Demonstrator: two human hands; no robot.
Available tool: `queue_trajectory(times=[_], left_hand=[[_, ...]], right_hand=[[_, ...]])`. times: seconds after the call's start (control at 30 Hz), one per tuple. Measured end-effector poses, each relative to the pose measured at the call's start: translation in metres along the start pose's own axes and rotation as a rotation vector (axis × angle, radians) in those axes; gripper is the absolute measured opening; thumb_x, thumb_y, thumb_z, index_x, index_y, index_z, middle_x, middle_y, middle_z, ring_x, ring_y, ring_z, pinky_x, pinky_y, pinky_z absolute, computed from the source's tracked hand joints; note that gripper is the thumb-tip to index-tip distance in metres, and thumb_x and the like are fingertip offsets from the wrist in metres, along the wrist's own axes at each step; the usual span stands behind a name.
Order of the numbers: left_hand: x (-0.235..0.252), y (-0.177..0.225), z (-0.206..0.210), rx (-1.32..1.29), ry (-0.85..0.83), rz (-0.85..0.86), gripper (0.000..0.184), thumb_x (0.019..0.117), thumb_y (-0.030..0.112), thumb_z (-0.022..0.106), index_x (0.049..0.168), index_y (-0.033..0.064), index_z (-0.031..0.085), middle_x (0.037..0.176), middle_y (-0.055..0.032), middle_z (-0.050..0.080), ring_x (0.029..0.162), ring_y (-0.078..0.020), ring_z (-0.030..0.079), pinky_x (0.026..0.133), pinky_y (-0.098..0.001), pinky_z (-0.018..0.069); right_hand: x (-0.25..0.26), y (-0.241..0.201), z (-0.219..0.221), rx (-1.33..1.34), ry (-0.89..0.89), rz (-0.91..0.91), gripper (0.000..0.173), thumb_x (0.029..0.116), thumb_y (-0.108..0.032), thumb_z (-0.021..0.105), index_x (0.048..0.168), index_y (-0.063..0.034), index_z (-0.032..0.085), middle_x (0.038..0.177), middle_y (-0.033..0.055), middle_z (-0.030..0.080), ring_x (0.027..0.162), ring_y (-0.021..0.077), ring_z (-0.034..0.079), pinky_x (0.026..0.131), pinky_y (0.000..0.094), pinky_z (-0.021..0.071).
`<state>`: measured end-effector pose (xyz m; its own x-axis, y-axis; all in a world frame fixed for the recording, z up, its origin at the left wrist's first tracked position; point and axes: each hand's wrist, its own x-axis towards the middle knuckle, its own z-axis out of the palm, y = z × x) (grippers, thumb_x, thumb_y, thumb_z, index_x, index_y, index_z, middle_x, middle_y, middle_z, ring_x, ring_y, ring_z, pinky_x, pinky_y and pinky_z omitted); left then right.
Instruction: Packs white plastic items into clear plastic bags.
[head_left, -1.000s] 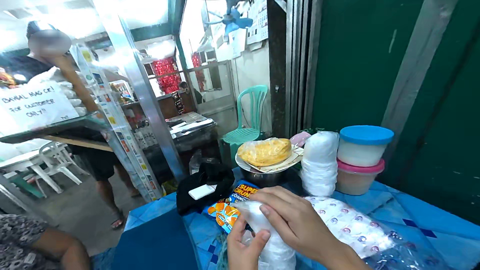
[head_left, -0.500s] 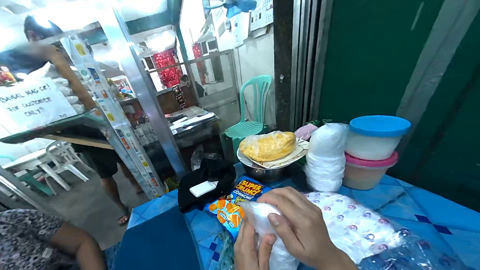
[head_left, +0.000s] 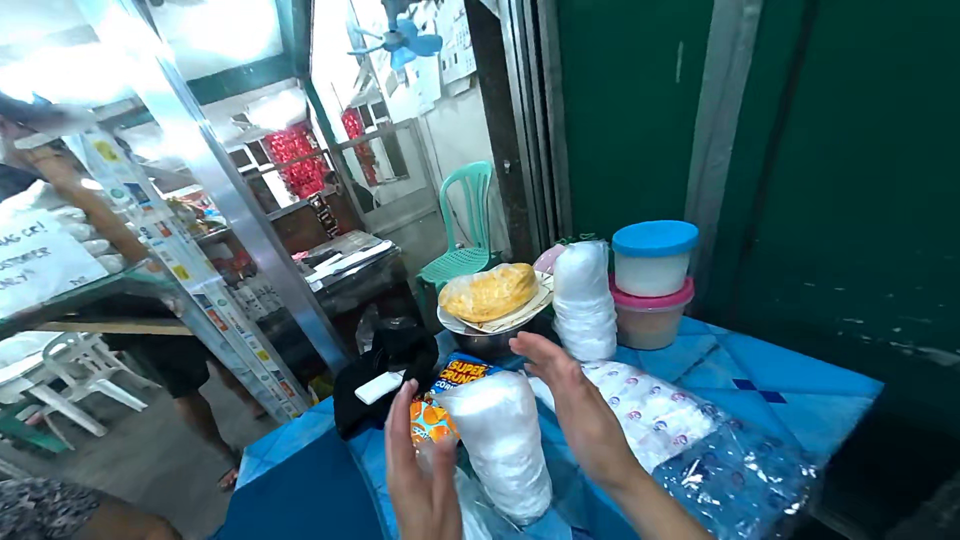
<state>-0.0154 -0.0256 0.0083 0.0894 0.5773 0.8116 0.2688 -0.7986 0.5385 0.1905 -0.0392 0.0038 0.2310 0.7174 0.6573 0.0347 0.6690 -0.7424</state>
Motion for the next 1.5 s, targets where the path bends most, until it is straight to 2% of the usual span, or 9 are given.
queue_trajectory(times=[0.17,0.43,0.6,0.77,0.87,0.97,1.07,1.2,1.5], left_hand=[[0.020,0.010,0.003,0.107,-0.213,0.026,0.052,0.1090,0.051,0.032,0.145,0.0242,0.057,0.148,0.0002,0.055,0.131,-0.0149,0.056,0.101,-0.0403,0.0538],[-0.004,0.008,0.032,0.308,-0.182,-0.046,0.067,0.1035,0.064,0.033,0.142,0.0121,0.050,0.099,-0.0044,0.071,0.074,-0.0138,0.069,0.059,-0.0381,0.0580],[-0.004,0.005,0.031,0.296,-0.185,-0.057,0.064,0.1034,0.064,0.034,0.144,0.0166,0.047,0.107,-0.0039,0.069,0.080,-0.0147,0.069,0.063,-0.0400,0.0587],[0.005,-0.010,0.003,-0.190,-0.389,-0.270,0.067,0.1001,0.072,0.029,0.156,0.0356,0.038,0.151,0.0069,0.050,0.123,-0.0106,0.059,0.094,-0.0368,0.0551],[-0.005,-0.033,-0.010,-0.351,-0.263,-0.432,0.073,0.0948,0.078,0.030,0.154,0.0360,0.041,0.136,0.0078,0.058,0.061,-0.0005,0.048,0.050,-0.0171,0.0393],[-0.013,-0.048,-0.018,-0.390,-0.139,-0.601,0.051,0.1054,0.053,0.041,0.143,0.0209,0.055,0.125,0.0005,0.064,0.049,-0.0030,0.040,0.044,-0.0179,0.0339],[-0.015,-0.054,-0.020,-0.230,-0.189,-0.663,0.039,0.1032,0.039,0.052,0.133,0.0149,0.061,0.120,-0.0013,0.064,0.063,-0.0076,0.050,0.053,-0.0251,0.0407],[-0.021,-0.056,-0.014,-0.052,-0.436,-0.510,0.048,0.0953,0.054,0.060,0.120,0.0153,0.072,0.127,-0.0038,0.067,0.124,-0.0192,0.059,0.103,-0.0466,0.0495],[-0.026,-0.049,-0.010,0.076,-0.490,-0.330,0.037,0.0975,0.040,0.061,0.120,0.0127,0.072,0.129,-0.0097,0.065,0.125,-0.0227,0.059,0.103,-0.0491,0.0491]], right_hand=[[-0.002,-0.010,0.013,-0.104,-0.079,0.048,0.063,0.1065,-0.060,0.023,0.142,-0.0220,0.058,0.143,-0.0023,0.057,0.128,0.0151,0.056,0.105,0.0431,0.0497],[-0.019,0.008,0.048,-0.123,0.128,-0.043,0.035,0.1088,-0.035,0.040,0.125,-0.0154,0.064,0.114,-0.0015,0.067,0.098,0.0101,0.067,0.081,0.0320,0.0594],[-0.016,0.007,0.044,-0.200,0.070,-0.099,0.039,0.1100,-0.038,0.037,0.127,-0.0121,0.061,0.116,-0.0002,0.066,0.100,0.0081,0.065,0.084,0.0295,0.0584],[-0.021,-0.008,0.024,-0.105,-0.043,0.145,0.052,0.1064,-0.055,0.034,0.149,-0.0266,0.044,0.139,-0.0011,0.057,0.115,0.0143,0.062,0.089,0.0411,0.0570],[-0.041,0.010,0.009,-0.098,-0.089,0.237,0.087,0.0890,-0.074,0.056,0.160,-0.0323,0.027,0.152,0.0002,0.047,0.130,0.0176,0.054,0.101,0.0472,0.0521],[-0.066,0.025,0.013,-0.235,-0.111,0.407,0.115,0.0711,-0.057,0.086,0.161,-0.0255,0.022,0.147,0.0029,0.052,0.126,0.0120,0.059,0.104,0.0386,0.0537],[-0.072,0.025,0.030,-0.340,0.017,0.486,0.104,0.0675,-0.045,0.091,0.152,-0.0188,0.037,0.129,0.0037,0.064,0.116,0.0095,0.064,0.100,0.0334,0.0553],[-0.068,0.015,0.027,-0.317,0.164,0.412,0.098,0.0686,-0.036,0.093,0.147,-0.0099,0.042,0.127,0.0054,0.065,0.116,0.0092,0.064,0.102,0.0298,0.0549],[-0.012,-0.057,-0.066,-0.225,0.566,0.056,0.074,0.0797,-0.010,0.085,0.143,-0.0085,0.045,0.124,0.0051,0.066,0.111,0.0163,0.067,0.094,0.0401,0.0600]])
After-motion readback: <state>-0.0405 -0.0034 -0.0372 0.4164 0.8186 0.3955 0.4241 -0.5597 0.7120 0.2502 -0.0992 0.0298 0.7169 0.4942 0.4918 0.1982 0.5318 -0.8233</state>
